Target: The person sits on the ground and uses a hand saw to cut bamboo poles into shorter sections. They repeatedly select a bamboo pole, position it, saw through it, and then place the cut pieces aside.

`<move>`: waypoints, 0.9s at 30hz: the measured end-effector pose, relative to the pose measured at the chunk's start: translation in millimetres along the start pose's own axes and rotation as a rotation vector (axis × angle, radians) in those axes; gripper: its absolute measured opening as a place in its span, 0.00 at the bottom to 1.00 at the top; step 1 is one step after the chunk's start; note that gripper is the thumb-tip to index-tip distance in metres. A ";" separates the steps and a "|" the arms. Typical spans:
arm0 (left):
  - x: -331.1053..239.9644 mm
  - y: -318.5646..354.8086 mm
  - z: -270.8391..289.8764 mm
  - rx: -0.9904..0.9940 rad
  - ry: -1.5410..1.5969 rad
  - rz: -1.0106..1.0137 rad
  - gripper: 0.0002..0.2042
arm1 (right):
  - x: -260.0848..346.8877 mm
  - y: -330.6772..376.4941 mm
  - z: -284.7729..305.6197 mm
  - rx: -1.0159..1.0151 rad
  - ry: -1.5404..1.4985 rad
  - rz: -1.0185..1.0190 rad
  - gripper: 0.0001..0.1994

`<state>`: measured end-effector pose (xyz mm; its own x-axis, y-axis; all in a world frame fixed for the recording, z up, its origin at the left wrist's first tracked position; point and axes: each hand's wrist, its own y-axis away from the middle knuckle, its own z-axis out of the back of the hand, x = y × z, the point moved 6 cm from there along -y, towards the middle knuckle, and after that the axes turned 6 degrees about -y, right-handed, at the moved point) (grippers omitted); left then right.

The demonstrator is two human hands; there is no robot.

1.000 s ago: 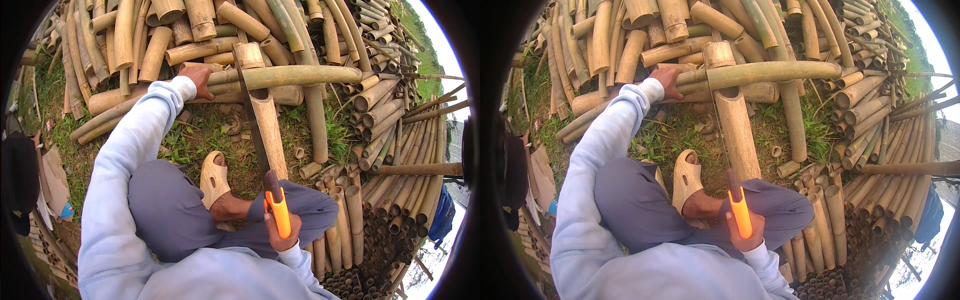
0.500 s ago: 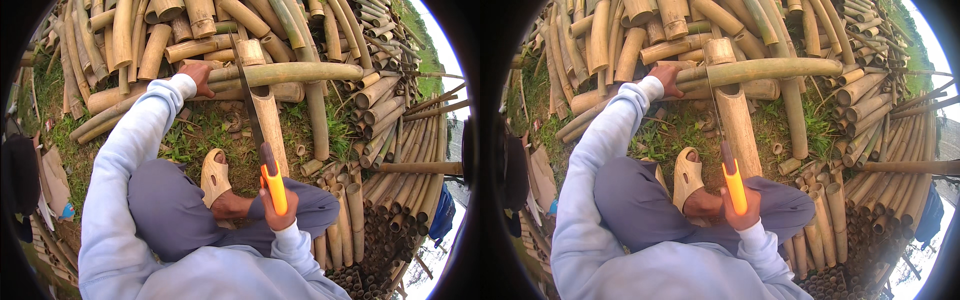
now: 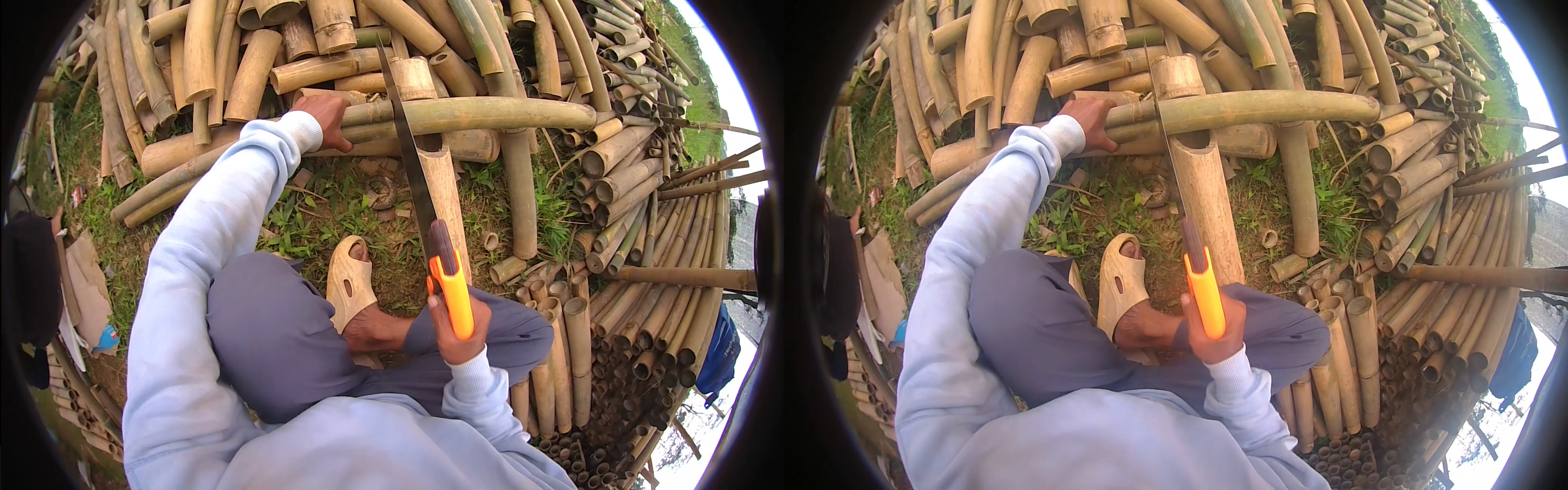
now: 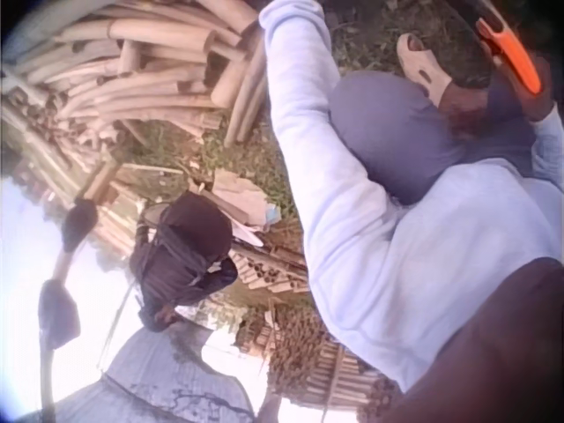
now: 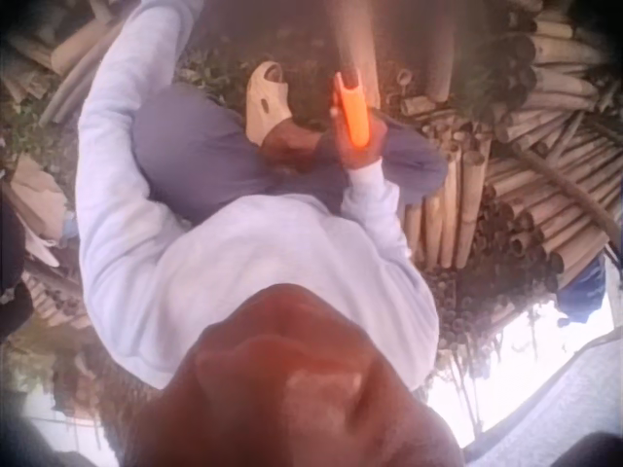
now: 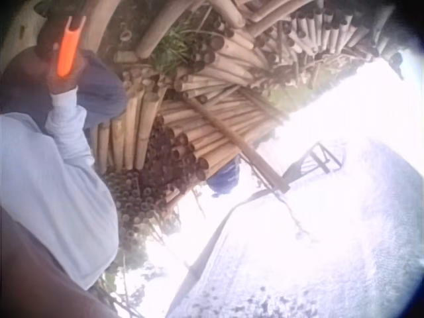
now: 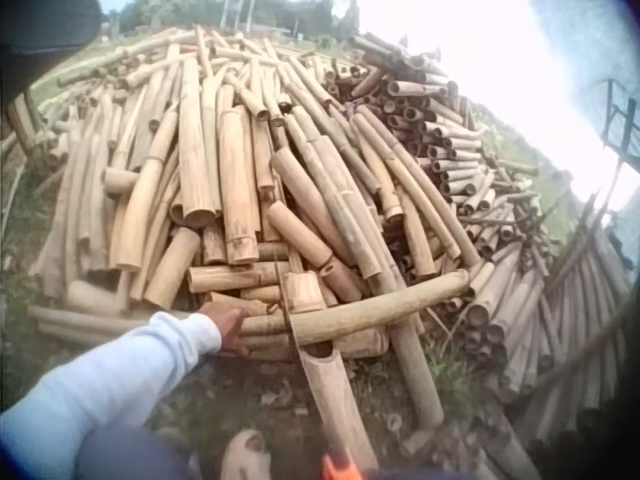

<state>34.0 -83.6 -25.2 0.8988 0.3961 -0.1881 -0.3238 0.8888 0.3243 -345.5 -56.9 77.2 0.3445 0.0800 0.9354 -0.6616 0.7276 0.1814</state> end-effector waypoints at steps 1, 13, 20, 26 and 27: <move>-4.2 -4.7 8.4 -0.024 -0.002 -0.018 0.29 | -8.1 -42.1 -9.4 -0.023 -0.023 0.006 0.08; -9.5 -8.8 1.2 -0.052 -0.021 -0.044 0.28 | -5.6 50.1 16.5 0.030 0.137 0.068 0.13; -0.4 -3.8 -3.1 -0.050 -0.019 -0.063 0.32 | 10.1 -90.2 -25.1 0.047 -0.162 0.086 0.09; -2.4 11.5 -4.9 -0.170 -0.045 -0.199 0.36 | -3.9 -68.8 -47.3 -0.134 -0.127 0.204 0.08; -3.5 11.8 -4.7 -0.157 -0.044 -0.185 0.36 | -8.5 -70.6 -45.6 -0.133 -0.097 0.151 0.09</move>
<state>25.7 -73.3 -25.0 0.9579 0.2162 -0.1889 -0.1918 0.9715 0.1393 -271.4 -77.9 42.6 0.1777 0.1336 0.9750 -0.6050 0.7962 0.0012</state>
